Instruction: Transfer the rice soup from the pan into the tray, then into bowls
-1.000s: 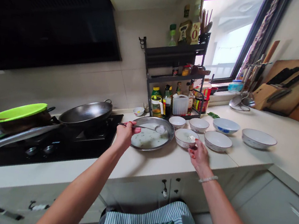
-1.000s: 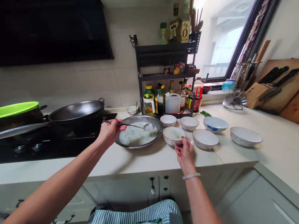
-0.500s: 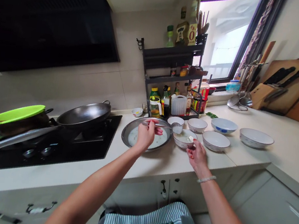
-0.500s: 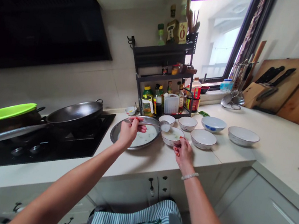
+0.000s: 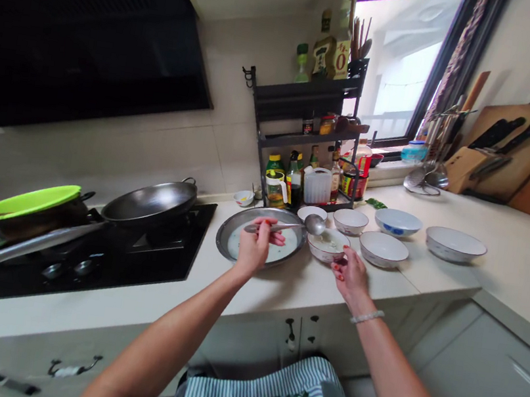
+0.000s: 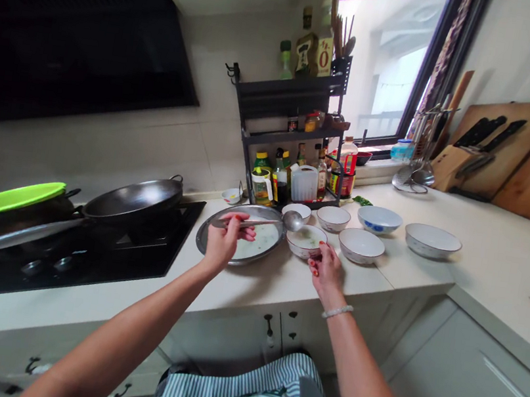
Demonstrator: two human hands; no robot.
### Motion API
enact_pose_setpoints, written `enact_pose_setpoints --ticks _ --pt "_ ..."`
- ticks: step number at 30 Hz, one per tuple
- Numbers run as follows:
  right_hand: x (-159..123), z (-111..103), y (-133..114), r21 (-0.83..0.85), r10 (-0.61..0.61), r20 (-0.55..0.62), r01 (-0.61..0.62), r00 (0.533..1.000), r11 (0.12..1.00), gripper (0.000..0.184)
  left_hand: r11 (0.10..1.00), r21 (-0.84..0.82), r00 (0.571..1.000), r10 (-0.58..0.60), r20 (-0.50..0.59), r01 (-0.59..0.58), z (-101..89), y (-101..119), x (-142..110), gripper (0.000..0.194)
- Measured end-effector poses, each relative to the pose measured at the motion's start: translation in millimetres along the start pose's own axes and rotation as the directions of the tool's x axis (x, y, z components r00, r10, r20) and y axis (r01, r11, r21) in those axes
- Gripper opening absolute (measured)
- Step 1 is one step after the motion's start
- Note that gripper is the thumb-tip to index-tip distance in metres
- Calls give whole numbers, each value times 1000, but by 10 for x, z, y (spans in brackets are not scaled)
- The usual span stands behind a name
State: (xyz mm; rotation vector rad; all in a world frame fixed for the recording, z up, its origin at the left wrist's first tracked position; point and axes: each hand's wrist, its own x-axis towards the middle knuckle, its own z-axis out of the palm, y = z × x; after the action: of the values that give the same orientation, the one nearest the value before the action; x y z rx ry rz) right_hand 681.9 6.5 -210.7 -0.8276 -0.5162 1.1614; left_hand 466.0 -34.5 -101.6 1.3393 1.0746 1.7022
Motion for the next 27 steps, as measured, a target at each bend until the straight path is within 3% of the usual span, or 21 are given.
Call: enact_pose_setpoints --ticks 2,5,10,13,18,22,27 --pt "5 -3 3 2 3 -2 -3 1000 1000 41 997 -38 986 -76 -145 71 -111 -4 86 18" --pt "13 -6 8 8 9 -5 -9 1000 1000 41 996 -28 964 -87 -250 83 -374 -32 161 17" --pt "24 -12 13 21 9 -8 -9 1000 1000 41 994 98 964 -19 -264 46 -832 -150 150 17" --pt "23 -13 14 25 5 -4 -5 1000 1000 41 976 215 968 19 -248 36 -986 -225 124 17" --pt "12 -4 9 26 10 -4 -10 1000 1000 40 959 282 972 40 -232 28 -1018 -287 96 17" --pt "4 2 4 27 12 -16 -12 1000 1000 40 978 197 962 -19 -271 75 -992 -294 128 17" --pt "3 -1 3 28 14 -1 -14 1000 1000 41 987 59 913 -115 -392 150 -1018 -257 210 16"
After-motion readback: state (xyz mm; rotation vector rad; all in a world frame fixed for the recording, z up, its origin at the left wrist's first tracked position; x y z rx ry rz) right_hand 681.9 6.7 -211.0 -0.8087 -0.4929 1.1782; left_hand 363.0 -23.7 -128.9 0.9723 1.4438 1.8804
